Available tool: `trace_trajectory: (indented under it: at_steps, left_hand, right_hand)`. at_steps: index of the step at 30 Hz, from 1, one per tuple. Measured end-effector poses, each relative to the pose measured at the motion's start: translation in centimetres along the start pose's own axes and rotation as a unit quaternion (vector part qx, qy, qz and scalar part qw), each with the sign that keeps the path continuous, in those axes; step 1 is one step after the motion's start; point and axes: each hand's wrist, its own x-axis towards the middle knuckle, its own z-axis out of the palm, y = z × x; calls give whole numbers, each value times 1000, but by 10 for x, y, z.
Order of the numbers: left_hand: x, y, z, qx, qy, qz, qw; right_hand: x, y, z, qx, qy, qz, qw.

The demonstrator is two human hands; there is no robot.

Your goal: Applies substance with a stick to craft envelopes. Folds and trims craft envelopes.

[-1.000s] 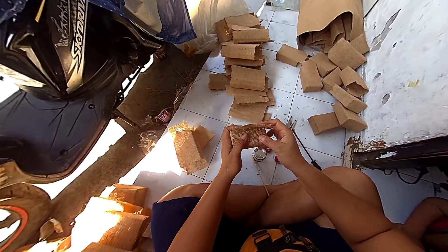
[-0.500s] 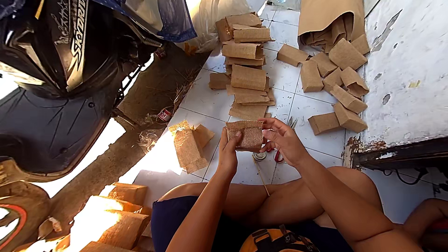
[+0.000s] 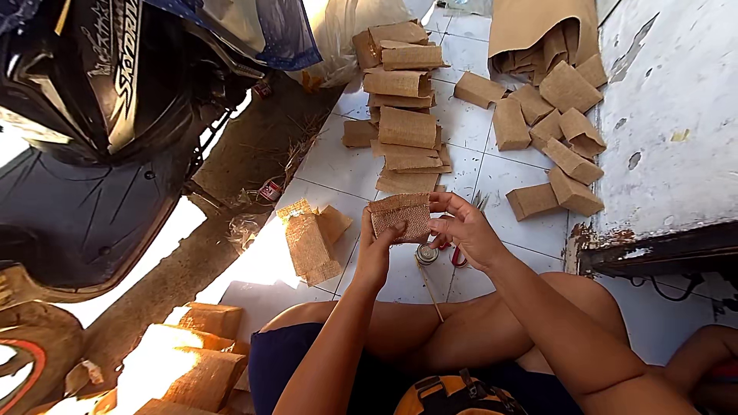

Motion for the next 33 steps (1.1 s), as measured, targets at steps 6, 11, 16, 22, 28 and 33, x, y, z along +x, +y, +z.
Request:
trace_trajectory:
  at_steps: [6, 11, 16, 22, 28, 33]
  left_hand:
    - [-1, -2, 2, 22, -12, 3, 1000]
    - [2, -9, 2, 53, 0, 39, 998]
    - [3, -7, -3, 83, 3, 29, 996]
    - [4, 2, 0, 49, 11, -17, 999]
    - [4, 5, -9, 53, 7, -8, 999]
    - [5, 11, -15, 8, -7, 49, 999]
  right_hand:
    - [-1, 1, 3, -42, 43, -32, 998]
    - [0, 2, 2, -129, 84, -30, 988]
    - [-1, 7, 3, -204, 113, -147, 961]
    - [1, 6, -1, -59, 62, -98, 992]
    - [31, 4, -60, -215, 177, -7, 960]
    - [50, 62, -90, -508, 93, 294, 804]
